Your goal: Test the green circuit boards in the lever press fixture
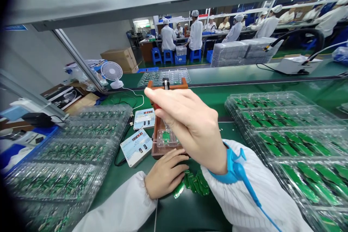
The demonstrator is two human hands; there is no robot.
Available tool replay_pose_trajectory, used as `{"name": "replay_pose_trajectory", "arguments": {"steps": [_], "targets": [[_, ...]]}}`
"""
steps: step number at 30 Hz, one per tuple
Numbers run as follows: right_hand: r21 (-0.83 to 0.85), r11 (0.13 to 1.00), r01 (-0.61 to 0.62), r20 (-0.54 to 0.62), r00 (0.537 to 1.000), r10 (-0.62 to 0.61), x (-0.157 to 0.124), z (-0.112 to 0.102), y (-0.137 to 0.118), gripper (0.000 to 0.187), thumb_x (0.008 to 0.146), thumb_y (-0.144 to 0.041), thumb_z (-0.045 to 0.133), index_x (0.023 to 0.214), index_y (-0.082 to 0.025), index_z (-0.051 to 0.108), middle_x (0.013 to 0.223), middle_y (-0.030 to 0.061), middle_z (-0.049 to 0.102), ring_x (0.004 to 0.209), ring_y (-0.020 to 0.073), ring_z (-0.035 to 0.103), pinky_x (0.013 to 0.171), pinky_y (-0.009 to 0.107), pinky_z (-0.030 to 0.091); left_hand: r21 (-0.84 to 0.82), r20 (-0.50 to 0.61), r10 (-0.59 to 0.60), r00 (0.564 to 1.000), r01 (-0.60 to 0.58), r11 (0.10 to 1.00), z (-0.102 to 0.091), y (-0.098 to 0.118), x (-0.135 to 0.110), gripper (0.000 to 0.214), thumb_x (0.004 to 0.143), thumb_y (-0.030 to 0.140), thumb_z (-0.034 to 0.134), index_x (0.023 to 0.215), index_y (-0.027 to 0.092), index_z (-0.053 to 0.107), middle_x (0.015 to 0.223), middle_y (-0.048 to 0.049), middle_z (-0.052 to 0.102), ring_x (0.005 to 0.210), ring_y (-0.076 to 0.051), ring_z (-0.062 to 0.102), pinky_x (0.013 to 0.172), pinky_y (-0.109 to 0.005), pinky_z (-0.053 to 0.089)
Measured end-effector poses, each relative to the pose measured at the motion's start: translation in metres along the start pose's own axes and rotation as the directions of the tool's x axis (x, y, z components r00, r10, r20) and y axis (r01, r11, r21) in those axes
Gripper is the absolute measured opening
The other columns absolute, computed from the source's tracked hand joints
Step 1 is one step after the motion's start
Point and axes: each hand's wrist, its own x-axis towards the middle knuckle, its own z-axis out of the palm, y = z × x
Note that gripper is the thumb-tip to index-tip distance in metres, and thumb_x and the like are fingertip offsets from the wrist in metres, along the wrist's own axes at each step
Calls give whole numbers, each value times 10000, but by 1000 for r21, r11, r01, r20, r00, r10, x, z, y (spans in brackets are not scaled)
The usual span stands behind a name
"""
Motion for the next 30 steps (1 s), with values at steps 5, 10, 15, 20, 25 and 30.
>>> {"name": "replay_pose_trajectory", "arguments": {"steps": [5, 10, 15, 20, 25, 30], "targets": [[68, 996, 56, 26, 998, -58, -25, 10, 18, 567, 972, -44, 583, 1424, -386, 574, 1312, -50, 699, 1272, 238, 627, 1081, 441, 559, -8, -16, -2, 1000, 2, 1000, -1, 1, 2, 186, 980, 186, 542, 1101, 169, 682, 1275, -91, 690, 1358, -269, 535, 1176, -466, 448], [121, 987, 105, -14, 994, -104, -51, 26, 39, 658, 929, 28, 581, 1471, -342, 522, 1402, -36, 643, 1356, 251, 561, 1108, 480, 547, -50, -36, -32, 999, 31, 998, 1, 1, 4, 180, 968, 174, 560, 1103, 189, 678, 1220, -77, 709, 1328, -259, 559, 1161, -453, 465], [209, 976, 58, -22, 998, -55, -56, 33, 41, 674, 937, 36, 535, 1482, -360, 502, 1477, -48, 576, 1399, 241, 521, 1166, 492, 494, -193, -105, -61, 993, 40, 980, -8, 2, 5, 140, 970, 155, 558, 1028, 214, 671, 1129, -62, 741, 1197, -227, 653, 1061, -393, 542], [297, 955, 7, -6, 1000, -6, -58, 31, 41, 696, 930, 75, 460, 1474, -356, 516, 1502, -59, 548, 1428, 235, 487, 1211, 491, 440, -298, -190, -167, 967, 105, 949, -34, 6, 3, 117, 949, 139, 577, 956, 212, 669, 954, -51, 764, 930, -192, 728, 852, -325, 591], [348, 937, 13, -12, 1000, -10, -54, 26, 42, 683, 915, 90, 459, 1442, -332, 565, 1453, -55, 598, 1402, 222, 519, 1209, 431, 454, -249, -224, -417, 881, 362, 898, -71, -21, 2, 102, 955, 198, 606, 881, 202, 676, 812, -28, 731, 747, -169, 686, 721, -292, 558], [380, 925, -12, -13, 1000, 18, -53, 25, 42, 651, 928, 76, 475, 1417, -338, 591, 1440, -47, 609, 1391, 243, 532, 1188, 463, 475, 103, -6, -607, 795, 604, 790, -108, -90, -1, 374, 805, 208, 769, 1173, 220, 701, 1321, -124, 658, 1298, -331, 563, 1117, -520, 441]]}}
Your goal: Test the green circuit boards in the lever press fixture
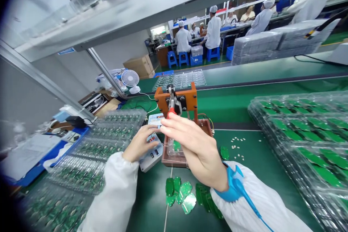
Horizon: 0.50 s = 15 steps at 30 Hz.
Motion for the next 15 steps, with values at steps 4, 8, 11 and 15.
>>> {"name": "replay_pose_trajectory", "arguments": {"steps": [4, 8, 11, 15], "targets": [[51, 999, -19, -15, 1000, 19, 1, -2, 1, 615, 938, 49, 496, 1370, -368, 631, 1368, -49, 662, 1355, 261, 570, 1144, 490, 522, 251, 370, -211, 905, 121, 960, -6, -32, 28, 1058, 557, 361, 944, 1498, 201, 487, 1681, -179, 198, 1552, -463, 75, 1235, -619, 210], [76, 997, -24, -21, 999, 25, 1, -3, 2, 594, 941, 28, 505, 1352, -377, 645, 1348, -45, 674, 1343, 268, 580, 1131, 499, 535, 295, 496, -222, 840, 77, 952, -3, -40, 41, 1251, 510, 542, 924, 1579, 241, 348, 1706, -153, 66, 1543, -480, -40, 1224, -665, 149], [80, 996, -30, -31, 999, 33, 1, -1, 2, 600, 936, 37, 510, 1351, -375, 645, 1346, -46, 676, 1334, 263, 589, 1132, 495, 533, 303, 526, -227, 820, 69, 951, 0, -41, 44, 1282, 487, 568, 923, 1586, 265, 335, 1708, -144, 58, 1538, -490, -60, 1212, -694, 142], [94, 995, -20, -34, 999, 24, 2, 1, 2, 623, 925, 65, 508, 1356, -365, 641, 1355, -60, 670, 1349, 238, 576, 1146, 452, 524, 308, 542, -234, 807, 68, 949, 3, -41, 45, 1306, 479, 580, 934, 1590, 257, 330, 1707, -153, 55, 1534, -492, -85, 1213, -705, 111]]}}
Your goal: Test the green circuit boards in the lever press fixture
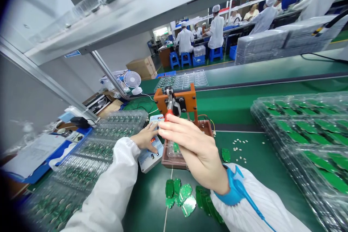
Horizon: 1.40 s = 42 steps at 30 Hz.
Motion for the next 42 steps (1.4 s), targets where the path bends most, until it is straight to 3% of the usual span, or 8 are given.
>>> {"name": "replay_pose_trajectory", "arguments": {"steps": [5, 10, 21, 33, 42], "targets": [[-3, 1000, -3, 0, 1000, 3, -1, 1, 0, 624, 927, 66, 514, 1360, -367, 637, 1368, -64, 662, 1355, 229, 570, 1152, 447, 516, 24, 32, -12, 999, 12, 1000, -3, 1, -4, 1309, 516, 589, 913, 1608, 239, 280, 1705, -151, 3, 1537, -477, -91, 1221, -677, 124], [-9, 1000, 6, 6, 1000, -6, -3, 0, 1, 608, 936, 55, 510, 1369, -354, 633, 1375, -46, 660, 1357, 237, 567, 1150, 458, 514, -11, -19, -48, 999, 48, 999, -9, -6, -17, 1305, 551, 550, 898, 1619, 192, 239, 1703, -156, 36, 1545, -471, -37, 1247, -617, 120], [-18, 1000, 2, 4, 1000, -2, -4, -1, -2, 587, 940, 59, 519, 1354, -336, 647, 1368, -45, 668, 1364, 207, 558, 1164, 382, 493, -24, 88, -98, 991, 101, 995, -9, -2, -19, 1393, 497, 542, 935, 1622, 154, 211, 1698, -174, -7, 1553, -442, -93, 1252, -586, 68], [1, 1000, 1, 11, 1000, -1, -4, -1, 0, 595, 942, 69, 519, 1361, -335, 639, 1384, -64, 653, 1379, 182, 539, 1191, 336, 453, -287, -43, -93, 995, 77, 955, -3, -8, -17, 1218, 320, 354, 1001, 1438, 219, 538, 1685, -163, 173, 1551, -470, -26, 1249, -601, 42], [-18, 1000, -2, -10, 1000, 2, -5, 3, -1, 581, 934, 70, 529, 1339, -327, 656, 1365, -48, 667, 1367, 201, 552, 1182, 372, 463, -224, -15, -116, 993, 109, 968, -6, -3, -16, 1300, 315, 307, 1000, 1502, 236, 475, 1684, -161, 132, 1551, -460, -41, 1237, -627, 28]]}}
